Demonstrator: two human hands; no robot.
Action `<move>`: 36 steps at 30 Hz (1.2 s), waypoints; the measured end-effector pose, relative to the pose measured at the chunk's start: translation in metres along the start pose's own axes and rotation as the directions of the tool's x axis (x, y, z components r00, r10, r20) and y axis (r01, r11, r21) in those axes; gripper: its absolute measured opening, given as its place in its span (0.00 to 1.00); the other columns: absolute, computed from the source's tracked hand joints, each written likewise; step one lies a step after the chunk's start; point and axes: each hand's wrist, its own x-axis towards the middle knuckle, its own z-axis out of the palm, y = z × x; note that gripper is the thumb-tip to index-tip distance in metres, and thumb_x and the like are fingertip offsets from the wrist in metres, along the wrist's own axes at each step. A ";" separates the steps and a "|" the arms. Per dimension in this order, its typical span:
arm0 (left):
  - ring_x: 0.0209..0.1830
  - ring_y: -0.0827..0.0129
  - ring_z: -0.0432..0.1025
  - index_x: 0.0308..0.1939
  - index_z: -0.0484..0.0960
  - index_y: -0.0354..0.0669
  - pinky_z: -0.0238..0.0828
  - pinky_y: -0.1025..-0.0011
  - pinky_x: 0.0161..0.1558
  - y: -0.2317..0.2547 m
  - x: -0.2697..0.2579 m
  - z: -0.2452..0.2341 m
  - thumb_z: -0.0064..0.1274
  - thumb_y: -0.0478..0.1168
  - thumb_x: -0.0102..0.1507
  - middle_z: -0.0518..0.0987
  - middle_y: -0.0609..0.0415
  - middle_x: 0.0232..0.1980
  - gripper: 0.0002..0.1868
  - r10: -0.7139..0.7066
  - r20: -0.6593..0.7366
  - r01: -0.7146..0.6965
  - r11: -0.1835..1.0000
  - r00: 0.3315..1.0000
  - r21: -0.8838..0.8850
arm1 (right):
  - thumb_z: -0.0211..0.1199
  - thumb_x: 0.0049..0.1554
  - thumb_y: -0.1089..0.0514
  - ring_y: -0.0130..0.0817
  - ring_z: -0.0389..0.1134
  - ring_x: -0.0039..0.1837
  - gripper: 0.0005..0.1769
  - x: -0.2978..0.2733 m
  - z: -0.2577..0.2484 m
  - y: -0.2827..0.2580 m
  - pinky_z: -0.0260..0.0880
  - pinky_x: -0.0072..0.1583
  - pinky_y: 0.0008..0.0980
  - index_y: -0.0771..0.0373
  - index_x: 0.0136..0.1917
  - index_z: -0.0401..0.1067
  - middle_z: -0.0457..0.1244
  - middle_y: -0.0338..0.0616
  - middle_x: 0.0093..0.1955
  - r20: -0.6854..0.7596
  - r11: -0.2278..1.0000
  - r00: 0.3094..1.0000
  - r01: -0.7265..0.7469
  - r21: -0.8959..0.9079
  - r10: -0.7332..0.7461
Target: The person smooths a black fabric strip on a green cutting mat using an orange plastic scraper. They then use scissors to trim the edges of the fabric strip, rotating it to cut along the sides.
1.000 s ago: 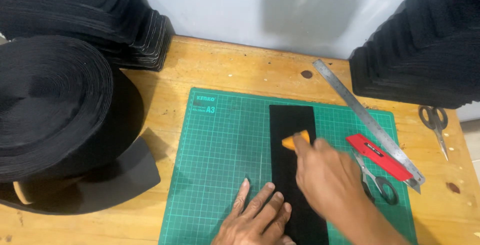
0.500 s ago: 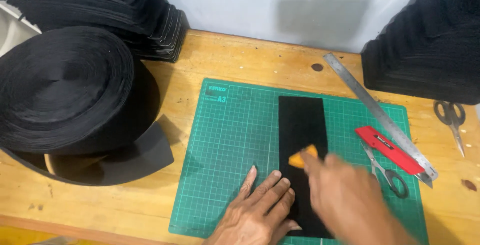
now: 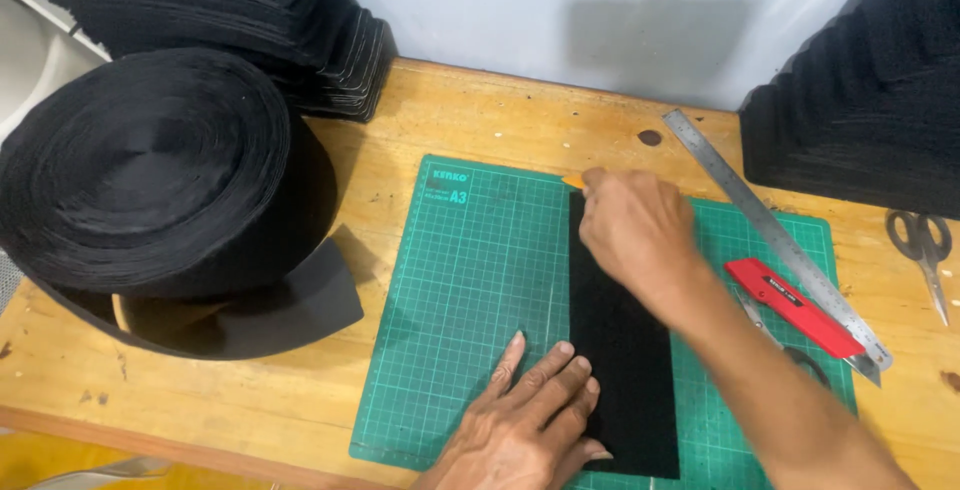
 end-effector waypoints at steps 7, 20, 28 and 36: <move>0.68 0.46 0.72 0.58 0.82 0.32 0.54 0.37 0.70 0.000 -0.001 0.001 0.59 0.50 0.69 0.80 0.41 0.63 0.24 -0.007 0.002 0.007 1.000 1.000 -0.005 | 0.39 0.66 0.52 0.58 0.74 0.37 0.18 -0.119 -0.026 -0.015 0.75 0.36 0.54 0.47 0.60 0.69 0.67 0.49 0.38 0.258 0.959 0.965 0.114 -0.259 -0.045; 0.67 0.48 0.73 0.54 0.84 0.34 0.56 0.37 0.69 -0.004 -0.002 0.007 0.62 0.51 0.68 0.81 0.42 0.60 0.22 0.031 -0.039 -0.029 0.998 0.999 0.053 | 0.46 0.59 0.63 0.71 0.71 0.47 0.21 -0.022 -0.011 -0.026 0.72 0.44 0.65 0.60 0.62 0.71 0.67 0.63 0.46 0.078 0.998 0.997 0.007 -0.057 -0.003; 0.69 0.47 0.70 0.58 0.81 0.33 0.53 0.42 0.72 0.005 0.015 -0.024 0.55 0.54 0.69 0.78 0.40 0.63 0.26 0.016 0.050 -0.018 0.999 0.999 0.038 | 0.48 0.62 0.55 0.69 0.69 0.50 0.15 -0.020 -0.031 0.030 0.65 0.51 0.62 0.56 0.51 0.76 0.70 0.61 0.45 -0.110 0.992 0.993 0.053 0.115 -0.040; 0.78 0.41 0.58 0.70 0.70 0.38 0.57 0.37 0.70 -0.073 0.112 -0.016 0.49 0.43 0.69 0.67 0.39 0.76 0.26 0.170 0.389 -0.244 0.958 0.905 0.150 | 0.48 0.62 0.42 0.47 0.74 0.49 0.16 -0.175 -0.013 0.074 0.73 0.48 0.53 0.39 0.61 0.68 0.71 0.38 0.48 0.018 0.966 0.970 -0.242 0.095 0.241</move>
